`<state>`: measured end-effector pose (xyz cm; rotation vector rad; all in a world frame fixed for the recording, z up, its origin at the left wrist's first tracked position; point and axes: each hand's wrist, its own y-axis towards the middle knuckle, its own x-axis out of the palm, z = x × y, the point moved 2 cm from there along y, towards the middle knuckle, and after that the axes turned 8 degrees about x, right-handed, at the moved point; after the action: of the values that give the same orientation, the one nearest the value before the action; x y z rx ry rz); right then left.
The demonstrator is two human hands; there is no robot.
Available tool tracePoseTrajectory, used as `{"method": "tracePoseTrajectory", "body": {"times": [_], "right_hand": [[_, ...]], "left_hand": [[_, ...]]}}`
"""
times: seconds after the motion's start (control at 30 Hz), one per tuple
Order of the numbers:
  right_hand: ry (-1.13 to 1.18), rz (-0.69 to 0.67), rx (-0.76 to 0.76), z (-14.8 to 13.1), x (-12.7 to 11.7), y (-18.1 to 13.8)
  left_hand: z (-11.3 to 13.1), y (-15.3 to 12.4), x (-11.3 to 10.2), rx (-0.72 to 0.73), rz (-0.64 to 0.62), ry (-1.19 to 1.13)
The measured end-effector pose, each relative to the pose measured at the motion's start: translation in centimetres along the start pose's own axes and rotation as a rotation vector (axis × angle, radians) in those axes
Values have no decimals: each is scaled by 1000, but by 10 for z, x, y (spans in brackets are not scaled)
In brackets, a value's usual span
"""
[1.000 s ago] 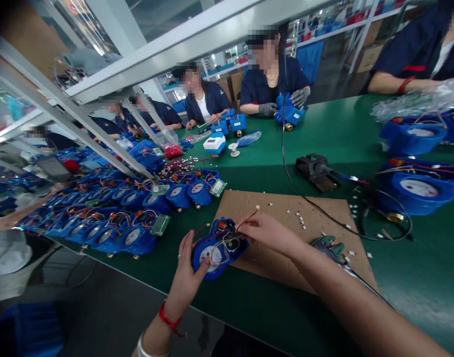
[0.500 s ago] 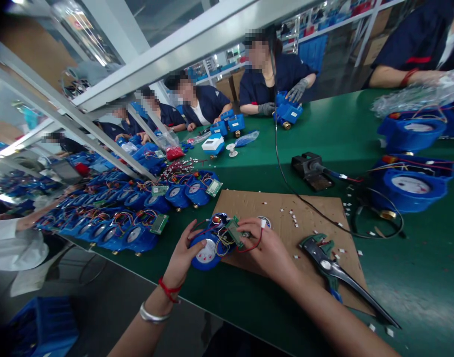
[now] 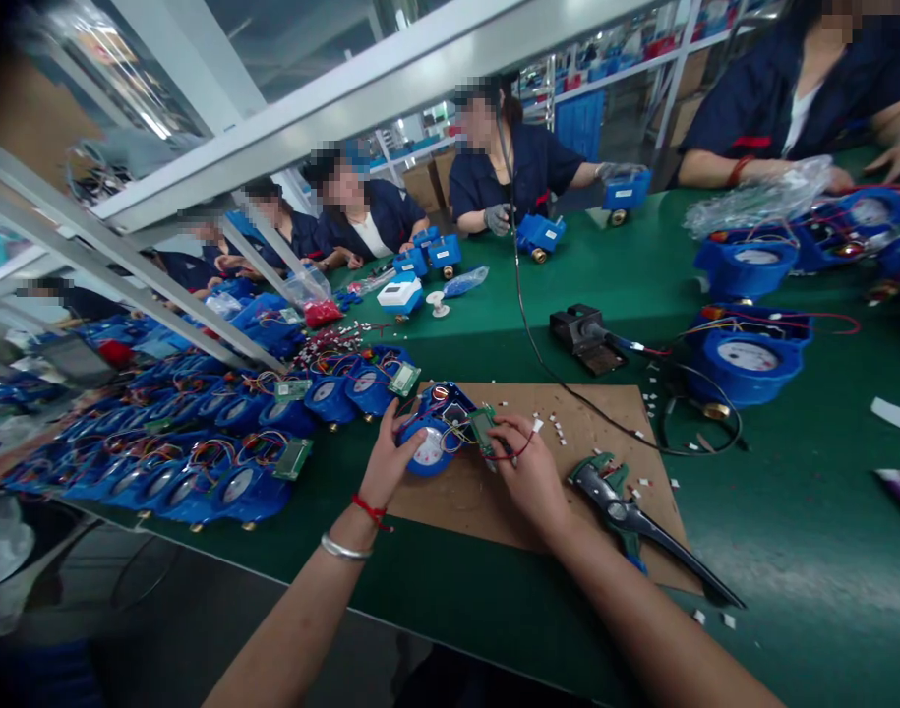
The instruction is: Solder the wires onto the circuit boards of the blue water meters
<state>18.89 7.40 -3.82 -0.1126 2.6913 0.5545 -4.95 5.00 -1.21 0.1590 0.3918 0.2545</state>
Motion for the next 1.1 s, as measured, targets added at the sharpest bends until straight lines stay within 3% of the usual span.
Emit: {"method": "tracePoseTrajectory", "body": {"times": [0.13,0.37,0.63,0.83,1.1], "right_hand": [[-8,5,7,3,1,-2],[-19,-14,19,5,1,-1],[-40,-29,24,6,0,-1],[-39,-32,24,5,0,-2],[-62,-30,28,3,0,-2]], "left_hand": [[6,-1,-1,123,8,83],[29,-26,8,321,180,473],[46,-43,22,404,227,573],[48,-41,22,489,174,676],[55,-29,39,568,32,683]]}}
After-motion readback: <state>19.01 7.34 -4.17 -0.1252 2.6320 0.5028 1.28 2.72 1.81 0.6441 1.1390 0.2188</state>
